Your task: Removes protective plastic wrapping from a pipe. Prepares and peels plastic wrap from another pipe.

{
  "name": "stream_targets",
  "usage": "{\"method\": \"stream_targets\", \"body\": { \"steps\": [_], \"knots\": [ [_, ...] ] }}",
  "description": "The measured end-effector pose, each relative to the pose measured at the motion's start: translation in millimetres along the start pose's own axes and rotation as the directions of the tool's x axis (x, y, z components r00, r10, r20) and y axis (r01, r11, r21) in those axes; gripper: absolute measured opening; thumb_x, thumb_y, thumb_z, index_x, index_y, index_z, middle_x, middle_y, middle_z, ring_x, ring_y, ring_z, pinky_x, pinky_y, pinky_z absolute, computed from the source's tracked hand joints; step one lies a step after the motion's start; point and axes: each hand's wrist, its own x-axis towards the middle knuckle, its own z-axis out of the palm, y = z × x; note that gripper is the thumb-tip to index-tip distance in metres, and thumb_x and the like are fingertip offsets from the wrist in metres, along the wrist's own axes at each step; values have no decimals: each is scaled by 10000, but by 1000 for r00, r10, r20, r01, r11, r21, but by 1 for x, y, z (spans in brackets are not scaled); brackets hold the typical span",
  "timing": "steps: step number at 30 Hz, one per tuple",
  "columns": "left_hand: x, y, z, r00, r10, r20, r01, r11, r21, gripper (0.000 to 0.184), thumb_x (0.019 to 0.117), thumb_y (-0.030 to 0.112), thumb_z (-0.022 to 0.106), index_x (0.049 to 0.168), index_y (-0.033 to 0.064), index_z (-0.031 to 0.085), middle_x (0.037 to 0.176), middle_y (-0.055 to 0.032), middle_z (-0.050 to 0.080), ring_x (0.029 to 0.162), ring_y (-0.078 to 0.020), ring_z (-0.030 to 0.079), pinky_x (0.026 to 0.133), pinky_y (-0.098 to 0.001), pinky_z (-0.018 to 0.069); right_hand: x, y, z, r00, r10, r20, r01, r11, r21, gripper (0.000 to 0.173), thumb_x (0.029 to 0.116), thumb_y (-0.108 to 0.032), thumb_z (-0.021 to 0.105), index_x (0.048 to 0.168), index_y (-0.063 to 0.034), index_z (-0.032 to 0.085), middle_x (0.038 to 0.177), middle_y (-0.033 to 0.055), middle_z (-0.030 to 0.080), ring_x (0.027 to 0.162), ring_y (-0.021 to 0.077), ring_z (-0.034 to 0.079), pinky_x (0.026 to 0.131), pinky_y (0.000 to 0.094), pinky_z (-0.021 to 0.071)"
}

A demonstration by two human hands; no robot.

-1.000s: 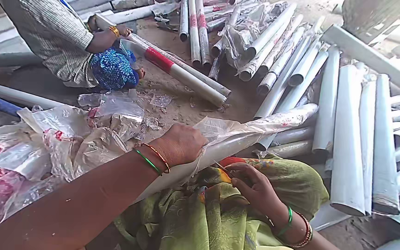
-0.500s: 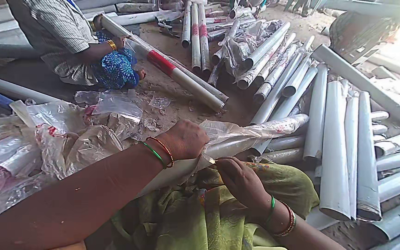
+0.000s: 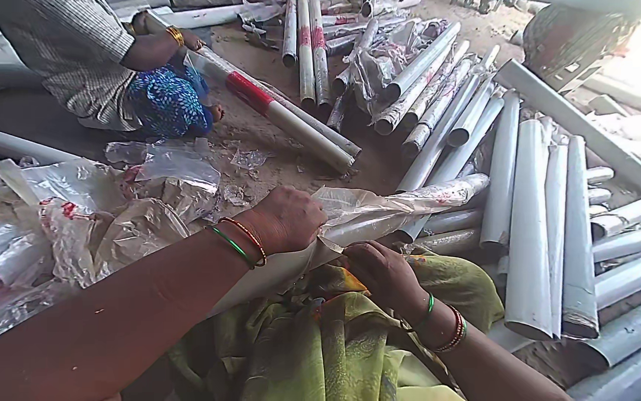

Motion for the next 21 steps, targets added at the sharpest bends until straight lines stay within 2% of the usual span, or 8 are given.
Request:
{"method": "stream_targets", "body": {
  "steps": [3,5,7,9,12,14,17,21],
  "knots": [
    [0,-2,-1,1000,-11,14,11,1000,-5,288,1049,217,540,1004,-6,717,1030,-185,701,1005,-382,676,820,-560,497,-7,11,-7,993,116,3,-116,993,-38,203,986,-136,580,1043,-25,740,992,149,750,868,287,741,740,436,598],
    [0,-1,-2,999,-19,37,20,1000,-5,301,1056,233,534,1005,-1,717,1035,-181,699,1013,-378,673,827,-558,495,-14,23,-18,953,302,20,-300,951,-73,248,1007,-155,559,1092,-6,738,1019,170,740,898,312,732,784,501,585],
    [1,-3,-4,999,-19,29,19,1000,-14,305,1057,232,532,1001,-1,720,1031,-182,699,1009,-381,672,825,-561,494,-18,30,-31,932,359,-46,-361,930,-63,266,1004,-169,559,1099,5,737,1004,177,735,864,294,720,776,488,571],
    [0,-5,-1,1000,-4,1,4,1000,-22,289,1047,225,544,980,11,727,1009,-170,704,985,-373,680,801,-560,502,-22,21,-34,948,308,-82,-308,951,11,244,983,-172,573,1063,-17,744,979,135,738,835,207,707,759,385,574],
    [1,-5,1,999,9,-43,-10,1000,-6,276,1035,219,571,957,11,735,986,-168,712,958,-375,691,779,-563,513,-16,2,-25,993,114,-5,-113,985,128,190,977,-148,602,1042,-33,739,1008,125,753,915,220,734,788,385,589],
    [0,-7,5,995,32,-97,-31,999,12,272,1017,204,586,882,5,714,923,-168,705,915,-373,692,737,-553,509,-7,-2,-12,1000,-12,-4,12,994,110,153,978,-137,607,1022,-50,725,971,115,750,874,220,732,738,357,587],
    [-2,-5,9,988,45,-148,-42,999,23,244,998,185,604,892,5,732,912,-163,713,905,-365,699,727,-549,509,4,-9,-8,1000,0,17,-1,999,48,169,971,-125,594,1016,-35,730,932,134,738,803,272,729,668,418,587],
    [-3,-6,10,980,58,-192,-54,998,25,238,977,177,622,845,6,724,857,-158,706,854,-354,702,689,-534,507,7,-18,-19,999,23,46,-19,996,-89,176,985,-144,572,1002,-45,716,888,128,722,758,281,726,617,418,584]
  ]
}}
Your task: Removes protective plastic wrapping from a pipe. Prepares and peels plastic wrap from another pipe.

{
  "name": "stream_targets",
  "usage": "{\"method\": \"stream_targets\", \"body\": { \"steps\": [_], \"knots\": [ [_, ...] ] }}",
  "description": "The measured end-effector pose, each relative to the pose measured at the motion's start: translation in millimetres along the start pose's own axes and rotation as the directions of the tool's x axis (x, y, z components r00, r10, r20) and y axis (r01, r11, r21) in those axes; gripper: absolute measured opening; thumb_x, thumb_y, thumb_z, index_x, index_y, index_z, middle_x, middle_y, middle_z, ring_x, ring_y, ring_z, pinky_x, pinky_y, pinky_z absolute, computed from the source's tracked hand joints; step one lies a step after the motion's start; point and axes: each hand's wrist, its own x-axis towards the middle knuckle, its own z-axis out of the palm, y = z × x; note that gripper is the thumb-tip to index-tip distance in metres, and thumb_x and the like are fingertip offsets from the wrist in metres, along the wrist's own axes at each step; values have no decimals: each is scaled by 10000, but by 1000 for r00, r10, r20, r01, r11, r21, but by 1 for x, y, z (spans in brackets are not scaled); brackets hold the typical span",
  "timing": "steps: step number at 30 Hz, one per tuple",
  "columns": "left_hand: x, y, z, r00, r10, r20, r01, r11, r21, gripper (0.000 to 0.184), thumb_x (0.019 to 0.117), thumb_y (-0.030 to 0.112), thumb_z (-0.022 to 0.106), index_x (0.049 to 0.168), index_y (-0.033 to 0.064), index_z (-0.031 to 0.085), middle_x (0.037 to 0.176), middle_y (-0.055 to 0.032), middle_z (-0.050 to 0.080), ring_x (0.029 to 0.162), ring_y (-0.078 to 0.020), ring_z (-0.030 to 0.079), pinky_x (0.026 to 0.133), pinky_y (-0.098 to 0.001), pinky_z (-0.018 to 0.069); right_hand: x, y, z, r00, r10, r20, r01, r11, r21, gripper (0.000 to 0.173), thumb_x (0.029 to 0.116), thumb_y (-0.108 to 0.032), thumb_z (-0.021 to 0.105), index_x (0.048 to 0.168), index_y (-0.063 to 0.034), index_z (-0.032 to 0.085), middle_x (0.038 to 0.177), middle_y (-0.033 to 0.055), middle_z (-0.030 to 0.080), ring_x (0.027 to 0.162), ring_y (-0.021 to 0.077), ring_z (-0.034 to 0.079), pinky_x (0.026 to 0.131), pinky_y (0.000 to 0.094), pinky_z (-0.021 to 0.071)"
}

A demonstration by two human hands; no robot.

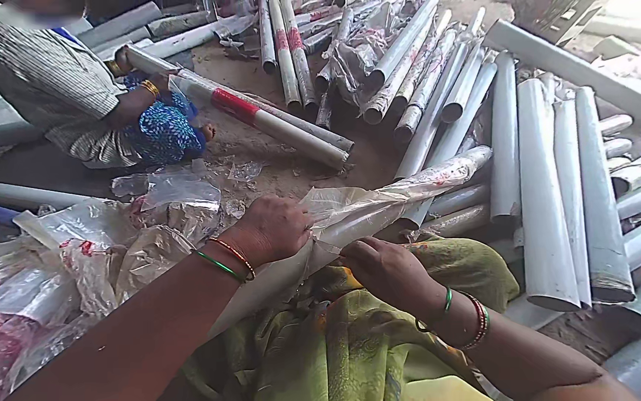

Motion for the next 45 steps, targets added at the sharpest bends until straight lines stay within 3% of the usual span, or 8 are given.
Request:
{"method": "stream_targets", "body": {
  "steps": [5,13,20,25,28,33,38,45],
  "knots": [
    [1,1,-2,1000,2,11,-3,1000,16,247,972,180,637,814,4,710,837,-161,698,858,-363,700,697,-538,507,10,-11,-10,996,20,87,-14,997,-73,170,984,-137,581,998,-41,721,829,128,684,698,288,701,567,423,563],
    [-1,3,2,995,49,-84,-45,998,43,238,935,155,654,761,-2,692,798,-164,695,798,-357,707,642,-516,504,15,-33,-3,977,138,165,-108,977,-181,149,1000,-89,565,1036,-14,689,859,174,670,746,346,705,577,433,557],
    [-1,0,4,992,83,-99,-77,995,59,208,928,143,650,805,-8,721,815,-175,706,818,-371,719,659,-538,521,9,-11,15,999,35,42,-28,989,-147,93,947,-87,647,972,-25,711,799,159,674,664,327,695,507,432,543],
    [-2,-1,6,987,90,-135,-85,995,46,242,922,143,625,748,-12,687,787,-179,698,787,-384,712,636,-544,514,1,9,18,998,-11,-61,7,997,-78,90,923,-75,640,941,-37,719,781,124,682,630,279,689,483,406,530],
    [-2,-2,5,988,82,-130,-77,996,48,246,926,148,631,746,-9,691,766,-173,686,771,-374,708,628,-537,512,-6,24,14,998,32,-46,-33,999,-24,111,936,-93,645,988,-34,722,820,134,691,673,296,698,528,437,550],
    [0,-4,4,988,72,-135,-67,997,44,248,916,156,626,732,-1,683,769,-167,686,778,-375,710,625,-546,515,-18,64,-17,951,309,7,-308,951,-29,201,1021,-112,554,1097,2,701,953,205,699,826,382,711,687,552,561],
    [1,-9,5,987,81,-138,-76,996,45,305,929,199,587,722,-6,676,789,-176,699,779,-380,717,608,-553,515,-22,35,-10,996,85,-13,-82,980,181,172,974,-138,590,1016,-49,732,869,108,699,723,253,693,603,437,559],
    [-1,-7,8,984,80,-159,-66,994,91,379,951,240,536,686,-9,643,730,-178,665,741,-381,703,598,-543,505,6,26,16,998,-41,43,30,972,233,178,990,-124,580,1014,-38,734,874,137,704,732,287,700,576,437,538]
  ]
}}
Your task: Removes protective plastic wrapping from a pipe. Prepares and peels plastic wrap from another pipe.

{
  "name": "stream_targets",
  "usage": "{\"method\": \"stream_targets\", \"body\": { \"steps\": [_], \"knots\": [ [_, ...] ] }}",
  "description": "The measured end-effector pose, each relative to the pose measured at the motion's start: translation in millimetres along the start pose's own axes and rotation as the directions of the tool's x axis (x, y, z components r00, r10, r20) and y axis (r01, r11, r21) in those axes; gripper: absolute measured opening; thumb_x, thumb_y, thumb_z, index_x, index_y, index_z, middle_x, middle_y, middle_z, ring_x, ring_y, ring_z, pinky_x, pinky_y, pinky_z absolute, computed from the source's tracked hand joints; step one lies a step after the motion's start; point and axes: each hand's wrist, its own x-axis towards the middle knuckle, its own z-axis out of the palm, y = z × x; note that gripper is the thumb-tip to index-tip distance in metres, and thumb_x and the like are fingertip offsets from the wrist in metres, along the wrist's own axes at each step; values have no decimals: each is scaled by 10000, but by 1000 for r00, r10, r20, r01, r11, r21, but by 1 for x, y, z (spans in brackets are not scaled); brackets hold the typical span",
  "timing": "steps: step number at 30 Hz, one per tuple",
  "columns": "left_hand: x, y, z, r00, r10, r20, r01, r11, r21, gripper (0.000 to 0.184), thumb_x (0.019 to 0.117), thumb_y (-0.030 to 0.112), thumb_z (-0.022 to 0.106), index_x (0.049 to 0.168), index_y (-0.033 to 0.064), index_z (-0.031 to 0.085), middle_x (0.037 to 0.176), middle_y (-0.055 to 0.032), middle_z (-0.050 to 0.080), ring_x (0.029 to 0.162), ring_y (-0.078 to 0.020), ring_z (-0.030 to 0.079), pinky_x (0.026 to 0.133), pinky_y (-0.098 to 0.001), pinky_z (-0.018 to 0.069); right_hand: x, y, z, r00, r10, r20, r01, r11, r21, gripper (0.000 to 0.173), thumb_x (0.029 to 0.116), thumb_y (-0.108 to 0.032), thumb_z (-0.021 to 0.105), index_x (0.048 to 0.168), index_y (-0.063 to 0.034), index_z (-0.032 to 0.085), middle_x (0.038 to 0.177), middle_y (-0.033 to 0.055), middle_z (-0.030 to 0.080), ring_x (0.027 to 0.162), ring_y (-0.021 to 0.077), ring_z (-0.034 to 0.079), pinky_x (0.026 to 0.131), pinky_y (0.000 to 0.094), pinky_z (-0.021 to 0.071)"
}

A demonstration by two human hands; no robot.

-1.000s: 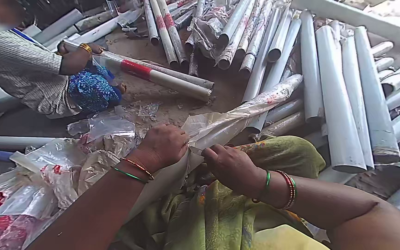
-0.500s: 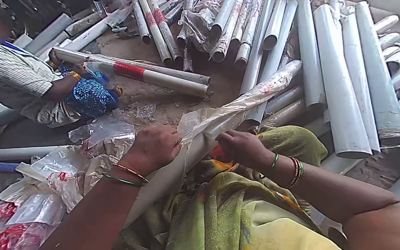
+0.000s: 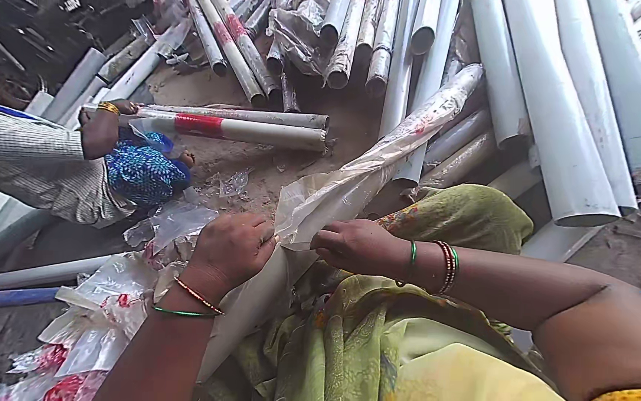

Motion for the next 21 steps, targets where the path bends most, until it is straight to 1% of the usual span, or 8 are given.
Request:
{"method": "stream_targets", "body": {
  "steps": [5,7,10,13,15,18,20,21],
  "knots": [
    [1,-1,1,999,13,-30,-12,999,31,416,953,264,505,665,-5,637,686,-172,644,692,-373,690,573,-526,500,1,26,2,997,-81,-13,80,996,-45,124,952,-106,642,997,-32,730,866,148,701,710,315,696,537,467,527],
    [1,-1,0,1000,4,-28,-3,1000,29,423,959,272,503,651,2,611,671,-164,625,676,-367,676,566,-520,486,-2,38,2,993,-113,-33,111,993,-42,126,948,-100,628,999,-35,723,878,151,713,714,324,706,530,478,535],
    [0,-1,0,999,-3,-37,4,1000,22,414,956,260,506,652,1,614,669,-163,631,660,-363,671,551,-512,481,-7,47,-6,998,-26,-48,25,999,-24,145,963,-100,617,1027,-39,733,887,150,712,717,322,701,555,491,529],
    [0,-2,1,999,-5,-41,6,1000,17,416,957,270,501,649,11,606,671,-158,633,670,-357,676,553,-510,484,-23,75,-21,982,141,-127,-157,979,-127,140,969,-92,612,1013,-14,720,879,188,705,752,376,712,603,552,551],
    [1,-3,0,999,-28,-30,28,1000,-7,421,957,284,496,665,13,633,704,-158,662,705,-362,693,572,-527,497,-36,90,-41,950,263,-166,-281,955,-93,180,990,-108,584,1055,-2,714,900,192,703,769,371,701,654,568,540],
    [3,-5,-1,995,-83,46,86,993,-75,408,955,284,511,675,14,635,703,-153,652,694,-354,684,570,-542,487,-55,83,-49,901,365,-233,-369,929,26,193,998,-150,576,1080,-23,698,798,116,633,629,236,566,596,454,471],
    [7,-7,-4,982,-153,113,163,983,-80,377,944,309,574,711,19,639,700,-144,627,651,-343,645,551,-544,459,-60,78,-42,902,356,-244,-350,934,66,194,982,-154,580,1065,-27,701,799,107,642,624,217,575,588,442,476],
    [10,-6,-6,968,-197,154,209,976,-67,361,940,339,622,785,16,671,738,-147,634,664,-348,641,565,-557,463,-62,76,-38,908,348,-234,-340,937,77,189,988,-157,590,1066,-28,704,819,112,656,637,222,596,599,445,497]
  ]
}}
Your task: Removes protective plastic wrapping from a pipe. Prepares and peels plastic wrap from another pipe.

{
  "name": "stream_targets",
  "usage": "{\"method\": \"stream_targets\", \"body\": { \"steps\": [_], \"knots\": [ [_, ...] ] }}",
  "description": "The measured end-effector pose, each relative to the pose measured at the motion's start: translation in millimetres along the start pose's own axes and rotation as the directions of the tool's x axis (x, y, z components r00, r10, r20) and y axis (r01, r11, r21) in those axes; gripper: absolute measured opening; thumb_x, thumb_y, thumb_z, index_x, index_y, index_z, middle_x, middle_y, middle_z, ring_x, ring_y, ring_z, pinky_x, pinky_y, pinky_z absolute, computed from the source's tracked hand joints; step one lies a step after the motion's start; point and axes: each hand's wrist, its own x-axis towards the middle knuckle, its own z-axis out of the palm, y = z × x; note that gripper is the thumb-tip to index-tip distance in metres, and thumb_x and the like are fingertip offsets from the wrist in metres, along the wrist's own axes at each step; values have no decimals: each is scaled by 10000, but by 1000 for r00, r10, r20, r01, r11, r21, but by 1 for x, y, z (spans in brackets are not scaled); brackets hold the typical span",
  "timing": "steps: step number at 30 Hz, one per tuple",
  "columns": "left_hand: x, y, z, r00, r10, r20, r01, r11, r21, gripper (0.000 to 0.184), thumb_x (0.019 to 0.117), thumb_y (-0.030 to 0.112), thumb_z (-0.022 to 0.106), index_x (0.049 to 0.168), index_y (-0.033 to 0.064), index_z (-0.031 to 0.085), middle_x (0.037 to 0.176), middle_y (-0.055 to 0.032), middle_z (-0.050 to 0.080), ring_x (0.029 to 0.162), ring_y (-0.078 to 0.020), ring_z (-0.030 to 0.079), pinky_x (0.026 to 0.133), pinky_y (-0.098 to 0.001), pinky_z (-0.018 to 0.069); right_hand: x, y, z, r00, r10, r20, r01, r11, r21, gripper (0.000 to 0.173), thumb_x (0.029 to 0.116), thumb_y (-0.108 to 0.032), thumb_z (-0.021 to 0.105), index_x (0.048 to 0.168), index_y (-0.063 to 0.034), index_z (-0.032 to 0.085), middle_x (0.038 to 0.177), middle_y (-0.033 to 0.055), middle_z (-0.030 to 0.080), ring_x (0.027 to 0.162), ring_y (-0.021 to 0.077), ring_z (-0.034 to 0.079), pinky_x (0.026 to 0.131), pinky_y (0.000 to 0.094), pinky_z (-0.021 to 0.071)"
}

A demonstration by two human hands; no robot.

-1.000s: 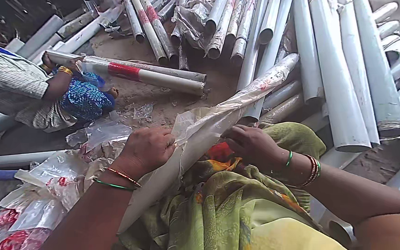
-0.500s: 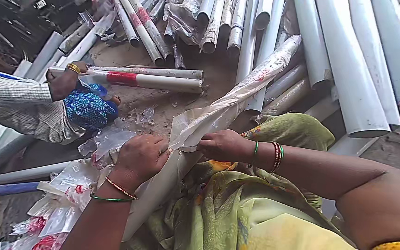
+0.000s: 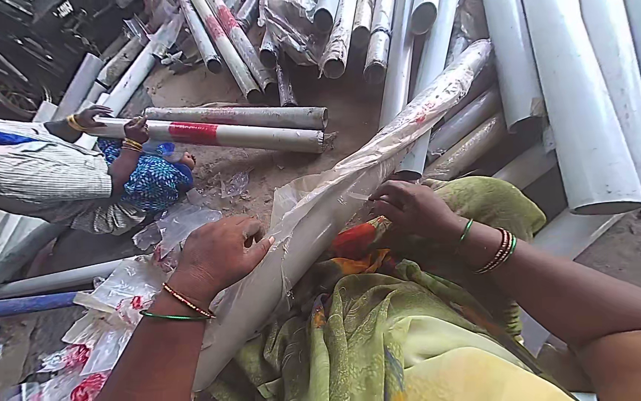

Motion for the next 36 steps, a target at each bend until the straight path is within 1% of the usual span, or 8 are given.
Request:
{"method": "stream_targets", "body": {
  "steps": [3,8,12,15,17,20,29,36],
  "knots": [
    [7,10,-5,989,-107,104,102,993,54,433,904,445,721,1017,27,731,927,-178,695,803,-384,679,661,-611,505,-5,-4,11,999,-26,37,25,1000,18,175,991,-143,591,1061,-28,704,872,129,678,682,247,629,634,459,516],
    [26,41,-19,914,-204,350,141,970,199,595,881,579,726,1139,44,713,1084,-184,691,993,-399,678,771,-619,514,-5,-1,19,993,-102,55,101,995,29,178,974,-135,591,1047,-37,719,893,120,696,702,244,661,633,450,537],
    [58,56,-24,781,-355,514,222,927,303,608,913,618,665,1087,36,684,1084,-166,678,1041,-368,658,831,-589,503,-9,0,18,993,-99,63,97,995,32,188,969,-151,588,1048,-49,724,880,107,693,713,248,668,631,459,541],
    [72,51,-20,667,-412,622,293,911,289,608,980,586,581,1043,-6,699,1032,-219,696,1044,-407,662,877,-636,480,-13,2,16,993,-108,44,107,994,34,200,965,-156,584,1049,-44,727,864,96,690,670,227,648,600,433,532],
    [70,38,-16,703,-312,640,286,947,148,515,1036,476,550,934,-7,697,896,-201,678,934,-383,653,831,-615,465,-14,5,16,995,-100,23,99,994,52,209,950,-151,585,1054,-36,724,860,100,694,657,221,640,577,418,517],
    [63,26,-12,793,-187,579,208,978,31,451,1059,388,546,875,-2,676,820,-169,652,861,-359,643,782,-590,464,-15,2,16,997,-77,24,75,994,75,226,940,-158,606,1088,-26,715,856,103,700,671,221,648,584,421,523],
    [59,19,-10,881,-23,473,-35,993,114,417,1072,312,520,887,-28,676,901,-201,684,904,-398,674,755,-583,476,-10,-23,28,977,-152,150,138,986,96,279,988,-223,550,1083,-26,723,851,119,696,669,240,644,585,438,515],
    [61,18,-15,874,-42,484,-19,992,121,426,1079,328,496,917,-15,691,953,-209,700,972,-412,676,794,-609,473,7,-66,36,954,-228,193,210,971,112,251,1011,-215,563,1100,-29,706,868,131,702,692,262,665,604,438,527]
  ]
}}
